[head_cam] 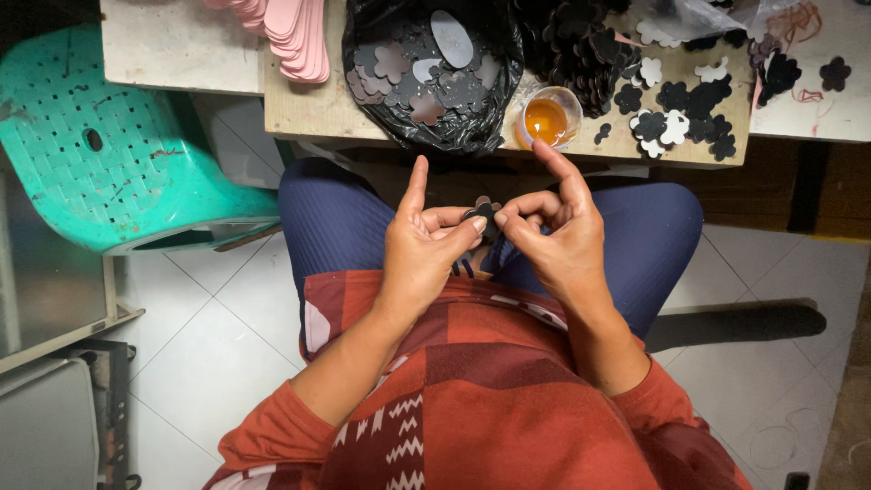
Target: The person sits at a table and repeatedly picks up small black and white flower-shaped pieces, aligns them, and presses them together by hand. They occasionally dip a piece into a small container of orange liquid before joining it with another piece. The assembled pieces are placed on the table.
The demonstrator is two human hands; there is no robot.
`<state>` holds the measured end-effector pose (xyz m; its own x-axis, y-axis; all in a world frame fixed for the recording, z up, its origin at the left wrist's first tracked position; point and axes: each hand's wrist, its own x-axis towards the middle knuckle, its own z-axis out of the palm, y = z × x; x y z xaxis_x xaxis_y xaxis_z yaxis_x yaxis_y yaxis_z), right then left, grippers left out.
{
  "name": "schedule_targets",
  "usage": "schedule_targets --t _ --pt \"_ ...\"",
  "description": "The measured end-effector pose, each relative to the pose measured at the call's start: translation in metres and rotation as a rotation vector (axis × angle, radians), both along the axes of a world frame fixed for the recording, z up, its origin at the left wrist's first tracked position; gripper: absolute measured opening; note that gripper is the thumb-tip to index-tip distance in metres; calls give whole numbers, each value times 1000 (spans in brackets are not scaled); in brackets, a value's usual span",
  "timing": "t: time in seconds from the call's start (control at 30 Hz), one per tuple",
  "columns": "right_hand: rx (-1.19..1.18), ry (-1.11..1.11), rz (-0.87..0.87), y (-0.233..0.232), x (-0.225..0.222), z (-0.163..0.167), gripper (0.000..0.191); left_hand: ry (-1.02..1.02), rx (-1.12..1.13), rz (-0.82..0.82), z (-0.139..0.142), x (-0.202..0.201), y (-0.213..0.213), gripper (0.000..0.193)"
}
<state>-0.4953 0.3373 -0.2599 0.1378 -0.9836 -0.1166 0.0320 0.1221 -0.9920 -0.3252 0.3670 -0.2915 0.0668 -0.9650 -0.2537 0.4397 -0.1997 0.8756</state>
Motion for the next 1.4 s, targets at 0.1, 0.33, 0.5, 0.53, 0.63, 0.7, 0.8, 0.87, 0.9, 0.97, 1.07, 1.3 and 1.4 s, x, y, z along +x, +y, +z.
schedule_targets --t 0.1,0.33,0.5,0.53,0.63,0.7,0.8,0.87,0.9,0.97,1.07,1.3,1.4 --pt "-9 5 -3 0 1 2 82 -2 -9 -3 2 1 0 102" --pt "-9 -17 0 -1 6 7 81 34 -21 -35 9 11 0 103" --pt "-16 -14 8 -2 9 10 81 17 5 -51 12 15 -2 98" --pt "-17 -17 11 -3 10 10 81 14 8 -47 12 16 -2 98" --pt "-6 -30 15 -4 10 10 81 16 24 -38 12 17 -4 96" --pt "-4 -34 24 -5 10 9 82 25 37 -39 12 18 -5 96" --pt "-4 -34 34 -6 11 7 83 43 59 -48 13 20 -7 97" --pt "-9 -31 43 -8 11 7 83 52 77 -56 13 21 -8 96" --pt "-12 -30 49 -8 11 7 84 52 69 -44 14 22 -9 96" --pt "-24 -49 45 -11 11 9 83 51 52 -22 16 23 -10 94" --pt "-3 -114 47 -14 14 15 82 38 20 -23 19 26 -11 90" --pt "113 -151 82 -17 26 26 85 86 -40 -32 29 32 -16 76" --pt "116 -145 81 -19 29 27 85 57 -59 -25 31 33 -19 72"
